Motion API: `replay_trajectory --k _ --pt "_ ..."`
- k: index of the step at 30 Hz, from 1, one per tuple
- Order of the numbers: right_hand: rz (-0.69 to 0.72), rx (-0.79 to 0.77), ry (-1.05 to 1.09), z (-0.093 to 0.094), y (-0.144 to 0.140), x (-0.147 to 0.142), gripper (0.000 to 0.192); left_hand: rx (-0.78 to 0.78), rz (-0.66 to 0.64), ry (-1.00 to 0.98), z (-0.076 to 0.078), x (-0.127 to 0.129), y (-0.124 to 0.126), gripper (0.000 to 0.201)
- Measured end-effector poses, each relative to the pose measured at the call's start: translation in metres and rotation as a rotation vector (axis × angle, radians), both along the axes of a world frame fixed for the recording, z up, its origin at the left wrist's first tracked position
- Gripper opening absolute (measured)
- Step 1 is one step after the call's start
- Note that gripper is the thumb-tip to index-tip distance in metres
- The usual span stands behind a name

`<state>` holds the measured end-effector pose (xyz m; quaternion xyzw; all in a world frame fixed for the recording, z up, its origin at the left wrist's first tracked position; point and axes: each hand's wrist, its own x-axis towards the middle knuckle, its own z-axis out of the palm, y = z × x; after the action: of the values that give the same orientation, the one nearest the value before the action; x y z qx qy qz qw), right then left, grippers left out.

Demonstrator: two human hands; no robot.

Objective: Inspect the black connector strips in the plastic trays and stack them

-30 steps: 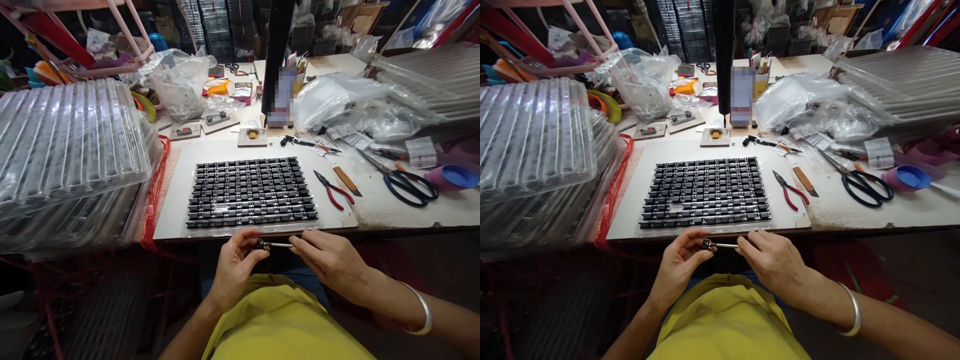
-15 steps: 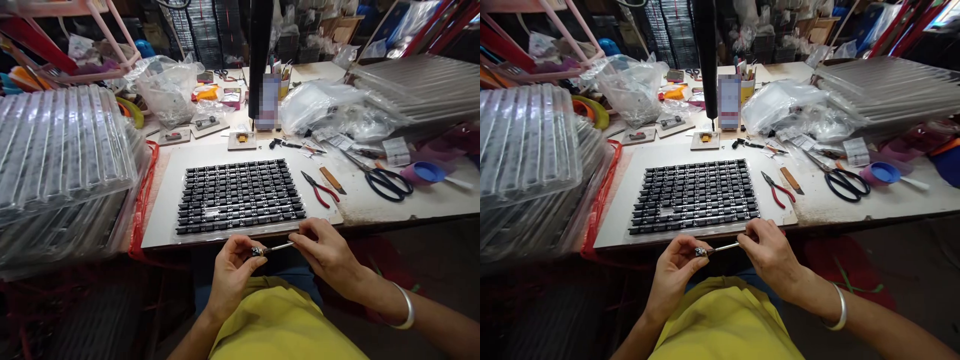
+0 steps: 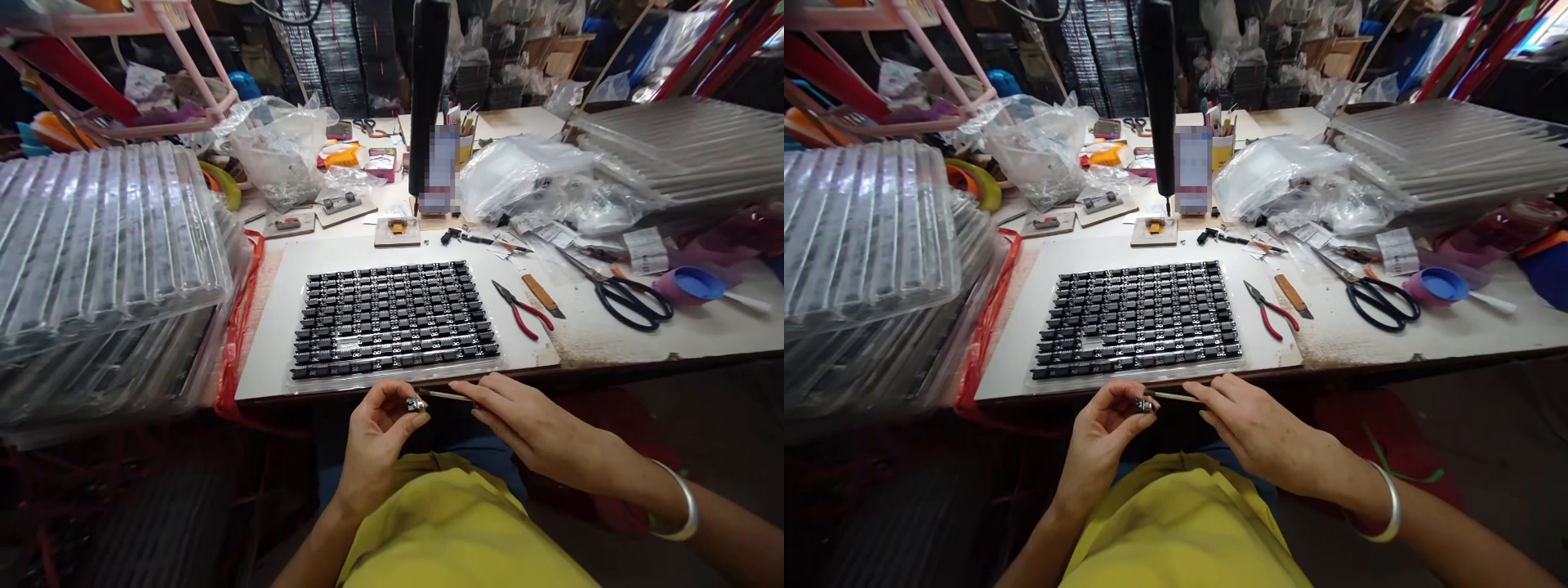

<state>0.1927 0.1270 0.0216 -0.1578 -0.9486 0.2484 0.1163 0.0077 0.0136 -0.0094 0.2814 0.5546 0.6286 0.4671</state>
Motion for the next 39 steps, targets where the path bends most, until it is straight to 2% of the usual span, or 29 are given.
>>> replay_trajectory --k 6,17,28,39 --pt "0.062 0.031 -0.020 0.001 0.002 0.006 0.028 0.012 -0.007 0.024 0.002 -0.004 0.000 0.016" --pt "0.057 0.059 0.015 -0.002 0.010 0.011 0.031 0.007 -0.033 0.189 0.002 -0.003 0.003 0.011" --pt "0.050 -0.012 -0.016 -0.007 0.013 0.017 0.033 0.000 -0.057 0.250 0.003 -0.003 0.004 0.007" --pt "0.026 -0.103 -0.009 -0.006 0.015 0.015 0.031 -0.105 -0.066 0.058 0.000 -0.005 0.004 0.023"
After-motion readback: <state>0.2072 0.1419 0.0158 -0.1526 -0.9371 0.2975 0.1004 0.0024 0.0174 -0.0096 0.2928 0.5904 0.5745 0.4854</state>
